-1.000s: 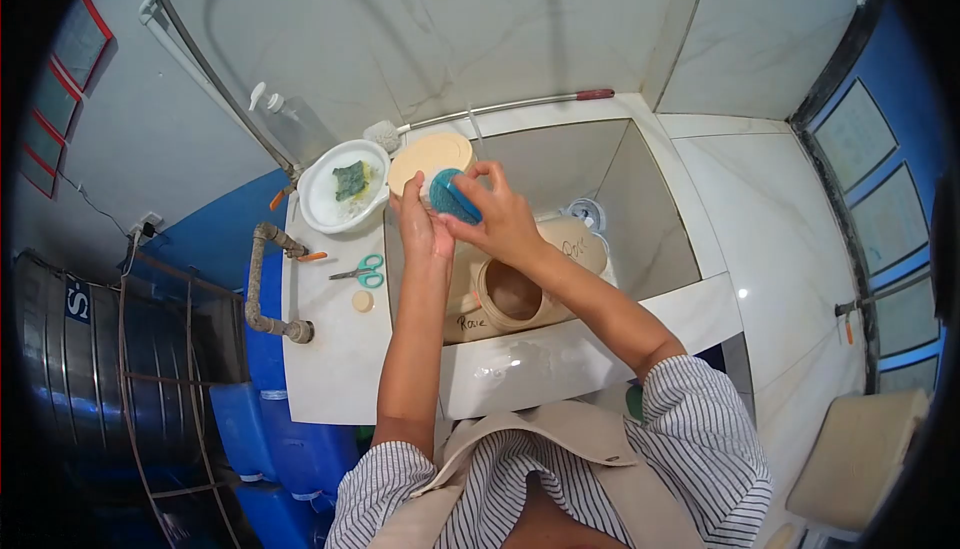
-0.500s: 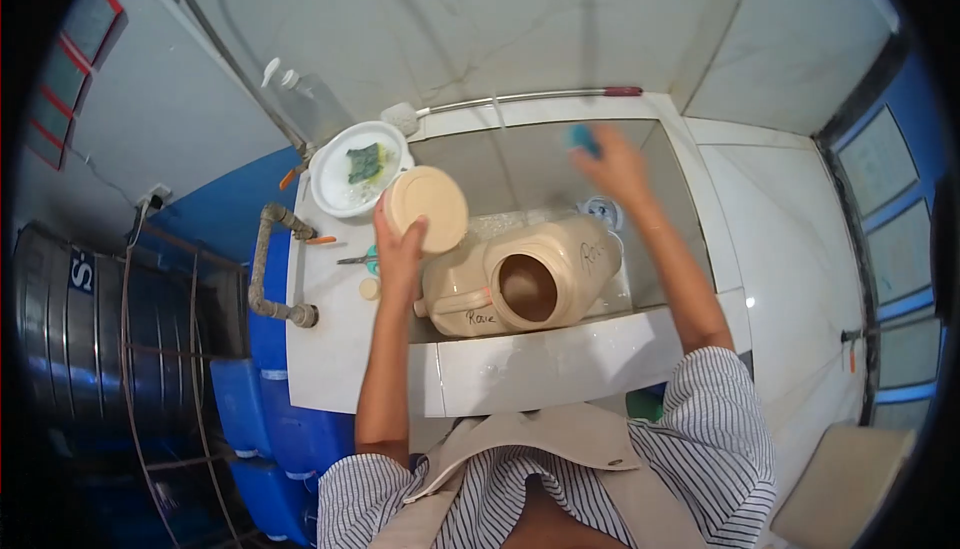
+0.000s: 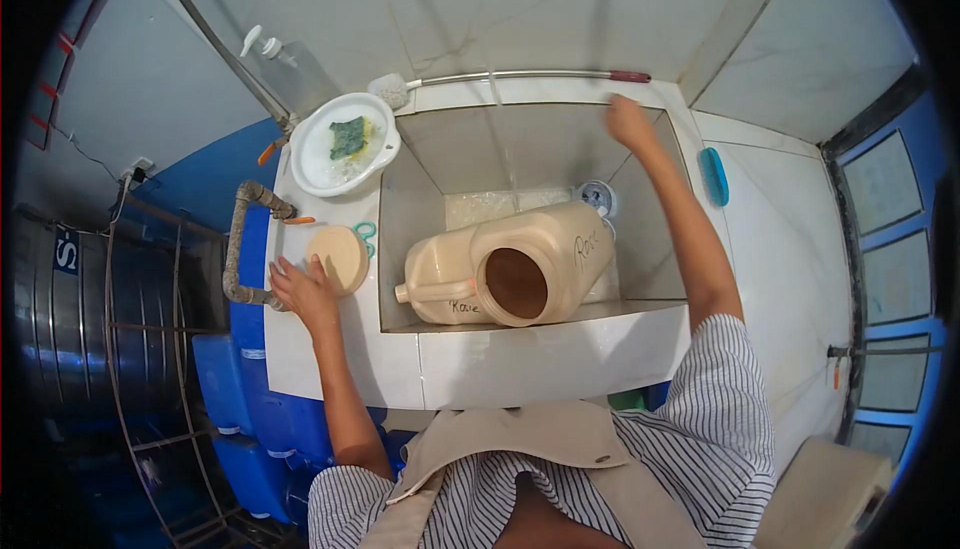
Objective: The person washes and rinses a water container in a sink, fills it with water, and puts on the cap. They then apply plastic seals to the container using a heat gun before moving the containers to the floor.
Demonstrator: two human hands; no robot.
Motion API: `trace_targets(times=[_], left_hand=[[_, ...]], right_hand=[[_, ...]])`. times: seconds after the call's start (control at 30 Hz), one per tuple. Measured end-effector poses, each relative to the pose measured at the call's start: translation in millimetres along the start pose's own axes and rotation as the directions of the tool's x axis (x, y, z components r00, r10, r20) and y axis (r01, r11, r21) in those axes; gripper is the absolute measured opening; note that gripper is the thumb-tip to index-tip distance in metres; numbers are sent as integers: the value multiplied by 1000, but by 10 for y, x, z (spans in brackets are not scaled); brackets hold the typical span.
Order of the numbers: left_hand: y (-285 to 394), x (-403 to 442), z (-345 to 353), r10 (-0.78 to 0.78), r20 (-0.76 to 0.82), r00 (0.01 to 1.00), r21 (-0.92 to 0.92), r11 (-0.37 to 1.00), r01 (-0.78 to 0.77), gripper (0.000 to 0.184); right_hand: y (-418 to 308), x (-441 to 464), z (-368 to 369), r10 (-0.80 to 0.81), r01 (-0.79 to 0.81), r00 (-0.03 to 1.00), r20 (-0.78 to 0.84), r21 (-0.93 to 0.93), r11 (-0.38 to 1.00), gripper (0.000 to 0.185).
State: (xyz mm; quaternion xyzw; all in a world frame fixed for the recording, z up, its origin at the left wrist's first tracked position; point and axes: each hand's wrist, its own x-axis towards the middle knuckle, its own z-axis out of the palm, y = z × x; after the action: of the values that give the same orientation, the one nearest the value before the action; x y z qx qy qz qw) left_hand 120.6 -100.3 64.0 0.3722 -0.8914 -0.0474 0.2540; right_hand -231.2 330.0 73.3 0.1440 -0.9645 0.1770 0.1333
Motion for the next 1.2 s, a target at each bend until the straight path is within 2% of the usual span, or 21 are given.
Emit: trace_targets(times=[0.03,0.07,0.1,0.13,0.17,0.2,0.23,0.27,0.33,0.37,0.4,0.5,0.7,0.83,0.87,0.93,1.03,1.07,1.1,1.17,1.2], left_hand=[[160,-51,-40,123,-149,981,66,991,-114,45],[281,-149,-17,245,-92,965,-55,967,-251,46],[406,-257,7,368,-49,929,-183,911,-370,47],[635,-338,-135,519,206,829,-346,832,-435,46],[847,-406,-289,654,408,636,-514,741,-432,45],[899,-532,-217,747,365,556,-488,662,-568,42],[889,-632,-91,825,324,463,-454,565,-689,39],[874,-636,61,825,323,464,-454,565,-689,39],[915,-544,296,712,661,235,-581,684,-441,31],[970,-495,358,713,658,242,-581,685,-439,31],[1102,-445,390,741,554,379,-616,671,-412,31],[1622,-234,434,661,393,640,-655,689,-310,32],[2107,-45,647,395,513,762,-572,819,-40,34],[1968,-72,644,402,494,771,-602,798,-30,36],[1937,-104,621,426,505,751,-591,804,-59,37],[1867,-139,611,478,519,709,-563,815,-138,36],[1707,-245,564,514,486,707,-577,796,-183,34],[1574,-340,689,521,478,707,-576,794,-196,34],[1411,-488,930,638,182,749,-655,646,-391,32],[1303,-604,951,711,-131,691,-673,448,-589,31],[1305,-611,732,644,-16,765,-795,456,-400,30]], right_hand=[[-432,142,9,-130,89,973,192,206,974,25],[-838,263,9,-114,-107,878,465,423,900,25],[-1087,341,93,-158,-121,852,499,482,868,22],[-1332,419,178,-202,-142,823,531,537,831,20],[-1577,494,259,-245,-170,791,561,586,792,19],[-1759,456,145,-115,-500,741,661,658,563,17],[-1797,463,105,-112,-503,740,663,657,562,17],[-1847,475,59,-123,-526,708,696,635,566,16],[-1894,471,58,-138,-545,672,728,612,573,16],[-1878,472,48,-97,-605,674,733,622,498,13],[-1871,493,34,-57,-654,673,737,630,418,11],[-1867,546,-14,-59,-556,691,720,582,593,12],[-1942,615,-333,-75,-454,729,681,562,692,14],[-2087,493,-227,-40,-461,714,699,512,725,12],[-2186,554,124,-124,-267,758,640,478,837,12],[-2669,378,213,-295,-171,787,542,651,740,25],[-3507,387,767,-413,283,893,177,493,823,40],[-3746,332,862,-323,174,917,235,492,853,36],[-3957,322,1146,-207,93,932,297,355,930,36],[-4191,271,1548,55,-177,946,319,369,912,44],[-4187,250,1567,129,-266,940,316,443,856,47]])
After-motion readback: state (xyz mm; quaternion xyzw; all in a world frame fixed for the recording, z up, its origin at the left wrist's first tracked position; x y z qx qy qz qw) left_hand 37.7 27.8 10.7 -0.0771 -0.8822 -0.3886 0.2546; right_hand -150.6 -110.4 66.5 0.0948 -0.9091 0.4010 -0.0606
